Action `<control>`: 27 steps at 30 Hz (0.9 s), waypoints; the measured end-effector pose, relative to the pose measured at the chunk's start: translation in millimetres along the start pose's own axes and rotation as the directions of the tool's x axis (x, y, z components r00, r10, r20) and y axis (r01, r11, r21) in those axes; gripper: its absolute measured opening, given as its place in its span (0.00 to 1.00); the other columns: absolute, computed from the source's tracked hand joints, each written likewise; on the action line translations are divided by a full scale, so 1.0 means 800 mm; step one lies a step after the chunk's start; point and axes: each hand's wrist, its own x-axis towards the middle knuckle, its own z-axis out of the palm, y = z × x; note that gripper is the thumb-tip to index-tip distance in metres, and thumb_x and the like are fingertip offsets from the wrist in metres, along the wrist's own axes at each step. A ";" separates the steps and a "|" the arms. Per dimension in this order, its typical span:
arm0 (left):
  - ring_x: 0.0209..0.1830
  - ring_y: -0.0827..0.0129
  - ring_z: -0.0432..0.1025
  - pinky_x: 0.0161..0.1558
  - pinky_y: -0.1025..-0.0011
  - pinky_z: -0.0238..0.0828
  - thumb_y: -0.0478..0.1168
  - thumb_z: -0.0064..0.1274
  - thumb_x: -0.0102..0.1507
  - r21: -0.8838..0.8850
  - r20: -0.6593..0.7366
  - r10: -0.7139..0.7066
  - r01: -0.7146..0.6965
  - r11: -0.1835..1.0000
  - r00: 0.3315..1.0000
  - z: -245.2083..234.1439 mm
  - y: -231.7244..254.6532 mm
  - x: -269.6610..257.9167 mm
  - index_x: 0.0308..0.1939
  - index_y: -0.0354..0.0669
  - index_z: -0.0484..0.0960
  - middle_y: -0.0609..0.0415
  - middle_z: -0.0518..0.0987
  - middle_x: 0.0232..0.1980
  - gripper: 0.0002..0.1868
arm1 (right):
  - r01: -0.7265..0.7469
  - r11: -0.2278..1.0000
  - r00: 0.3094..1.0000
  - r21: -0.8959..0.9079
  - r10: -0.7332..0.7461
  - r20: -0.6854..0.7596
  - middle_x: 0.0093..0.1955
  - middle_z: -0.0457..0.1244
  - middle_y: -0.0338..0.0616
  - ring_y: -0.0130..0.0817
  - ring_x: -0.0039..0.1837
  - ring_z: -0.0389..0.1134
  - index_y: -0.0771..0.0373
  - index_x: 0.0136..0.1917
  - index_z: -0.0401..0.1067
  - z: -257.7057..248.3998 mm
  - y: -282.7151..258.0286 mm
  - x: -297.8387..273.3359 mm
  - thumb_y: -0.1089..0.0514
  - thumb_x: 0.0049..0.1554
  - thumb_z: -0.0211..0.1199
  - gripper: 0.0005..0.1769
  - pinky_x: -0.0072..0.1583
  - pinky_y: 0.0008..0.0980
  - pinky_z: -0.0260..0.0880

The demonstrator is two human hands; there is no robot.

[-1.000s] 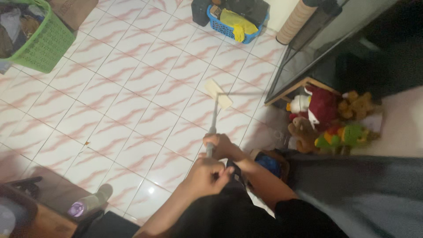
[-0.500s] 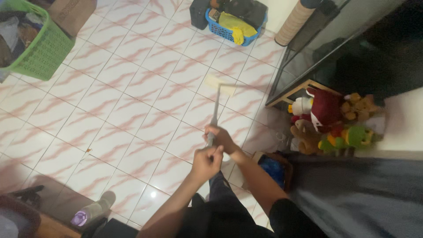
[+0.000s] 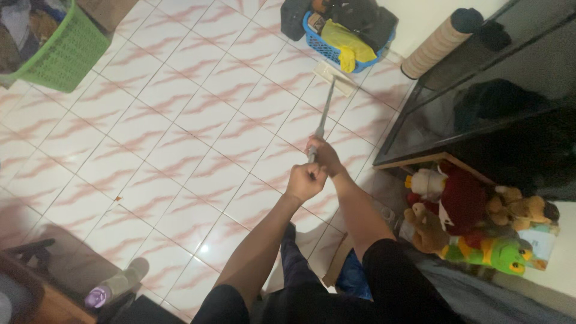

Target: The person attaches a cloth to a mop head, dips it into a bucket, and then mops the tiled floor in a room.

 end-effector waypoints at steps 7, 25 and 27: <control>0.13 0.63 0.64 0.21 0.66 0.63 0.41 0.59 0.61 -0.009 -0.031 -0.097 0.097 0.995 0.995 0.005 -0.018 0.021 0.19 0.40 0.69 0.47 0.71 0.17 0.19 | -0.503 0.470 0.796 0.725 0.580 0.176 0.43 0.56 0.42 0.35 0.44 0.59 0.63 0.41 0.66 0.008 0.026 0.040 0.62 0.58 0.58 0.05 0.47 0.35 0.65; 0.10 0.66 0.64 0.19 0.66 0.61 0.39 0.60 0.61 0.105 -0.003 -0.230 0.229 0.968 0.973 -0.330 0.184 -0.310 0.17 0.37 0.70 0.47 0.71 0.14 0.20 | 0.055 0.963 0.998 -0.265 -0.052 0.018 0.39 0.64 0.49 0.54 0.43 0.67 0.61 0.36 0.67 0.311 -0.268 -0.261 0.44 0.51 0.70 0.21 0.44 0.46 0.67; 0.11 0.68 0.62 0.19 0.67 0.60 0.39 0.60 0.61 0.077 0.038 -0.192 0.189 0.979 0.981 -0.367 0.203 -0.334 0.17 0.37 0.69 0.49 0.70 0.13 0.21 | 0.032 0.959 0.999 -0.283 -0.043 -0.033 0.39 0.65 0.48 0.55 0.44 0.68 0.61 0.36 0.67 0.338 -0.312 -0.289 0.44 0.51 0.70 0.21 0.44 0.46 0.67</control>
